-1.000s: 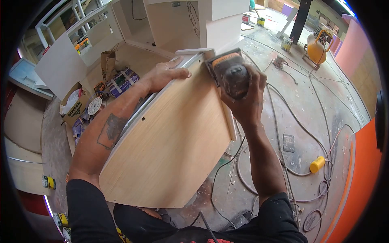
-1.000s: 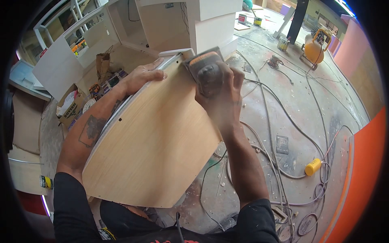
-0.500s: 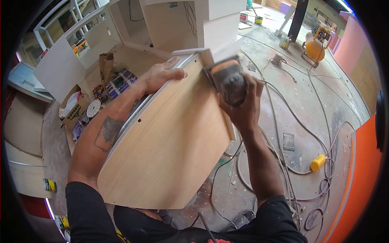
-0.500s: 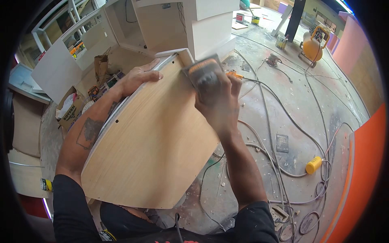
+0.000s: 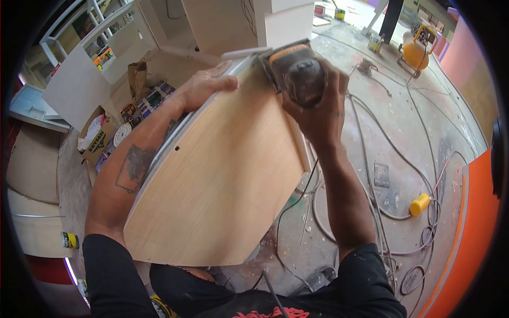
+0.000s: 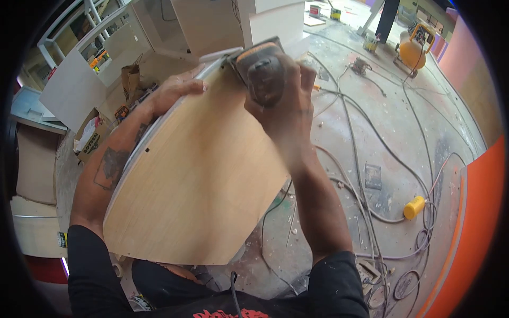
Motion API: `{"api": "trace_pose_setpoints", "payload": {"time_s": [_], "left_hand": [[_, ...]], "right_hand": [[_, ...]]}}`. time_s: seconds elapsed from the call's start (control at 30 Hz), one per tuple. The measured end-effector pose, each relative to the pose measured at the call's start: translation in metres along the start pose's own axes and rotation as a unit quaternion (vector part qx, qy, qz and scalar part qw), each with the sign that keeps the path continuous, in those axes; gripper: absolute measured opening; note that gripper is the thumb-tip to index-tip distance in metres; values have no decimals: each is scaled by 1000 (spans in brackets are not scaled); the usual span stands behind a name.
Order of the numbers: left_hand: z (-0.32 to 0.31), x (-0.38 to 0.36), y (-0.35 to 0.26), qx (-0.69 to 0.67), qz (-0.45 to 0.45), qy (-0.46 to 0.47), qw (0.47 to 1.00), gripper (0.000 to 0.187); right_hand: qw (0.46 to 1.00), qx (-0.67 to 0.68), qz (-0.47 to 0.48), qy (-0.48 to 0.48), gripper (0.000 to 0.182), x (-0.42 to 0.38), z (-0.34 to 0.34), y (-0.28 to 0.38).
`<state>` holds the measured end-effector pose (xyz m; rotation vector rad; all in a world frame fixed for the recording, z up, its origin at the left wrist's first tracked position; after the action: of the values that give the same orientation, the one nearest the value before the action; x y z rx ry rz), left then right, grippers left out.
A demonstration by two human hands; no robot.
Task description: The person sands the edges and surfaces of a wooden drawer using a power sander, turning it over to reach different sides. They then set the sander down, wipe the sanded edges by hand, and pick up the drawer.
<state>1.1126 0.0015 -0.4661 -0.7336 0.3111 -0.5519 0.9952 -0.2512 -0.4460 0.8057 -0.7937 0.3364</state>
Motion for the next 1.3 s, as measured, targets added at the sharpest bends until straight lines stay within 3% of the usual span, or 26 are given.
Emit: {"api": "trace_pose_setpoints", "payload": {"time_s": [0.13,0.17,0.33,0.4,0.47,0.57,0.67,0.8,0.83,0.93,1.07,1.3], "left_hand": [[-3,-1,7,-29,18,28,999,101],[-2,1,10,-37,14,29,999,101],[1,-1,12,-47,20,21,998,103],[0,1,12,-47,30,18,998,104],[-3,-3,10,-53,46,17,997,105],[-4,-1,9,-53,28,21,998,102],[-6,1,7,-96,-1,28,995,98],[-12,-10,-1,-96,54,53,993,88],[-13,-16,-13,-84,26,5,996,73],[-10,-16,5,-96,82,4,992,82],[-16,-17,9,-89,69,-31,993,88],[-18,-16,-3,-112,45,-17,993,88]], "right_hand": [[998,-53,14,-5,83,-31,-2,-16],[1000,-7,-24,-12,72,-45,-4,-27],[988,-147,43,-36,54,-114,-15,-52],[987,-148,45,-35,64,-120,-16,-58],[994,-106,28,-17,89,-118,-21,-60],[999,-26,-26,-35,91,-86,-19,-55],[999,-13,-14,-29,93,-57,-14,-35],[997,-68,8,-25,85,-68,-15,-37],[997,-67,7,-31,84,-81,-16,-45],[996,-85,10,-15,86,-131,-24,-78],[994,-105,-22,-16,87,-182,-30,-113],[996,-87,-3,-21,88,-132,-26,-83]]}}
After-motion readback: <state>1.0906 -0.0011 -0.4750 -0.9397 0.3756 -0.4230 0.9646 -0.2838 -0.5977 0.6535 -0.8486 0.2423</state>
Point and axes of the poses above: each hand's wrist, its own x-axis towards the middle knuckle, its own z-axis out of the back of the hand, y = z × x, the point moved 8 cm from there along x, towards the middle knuckle, and after that the axes turned 12 degrees about y, right-handed, at the moved point
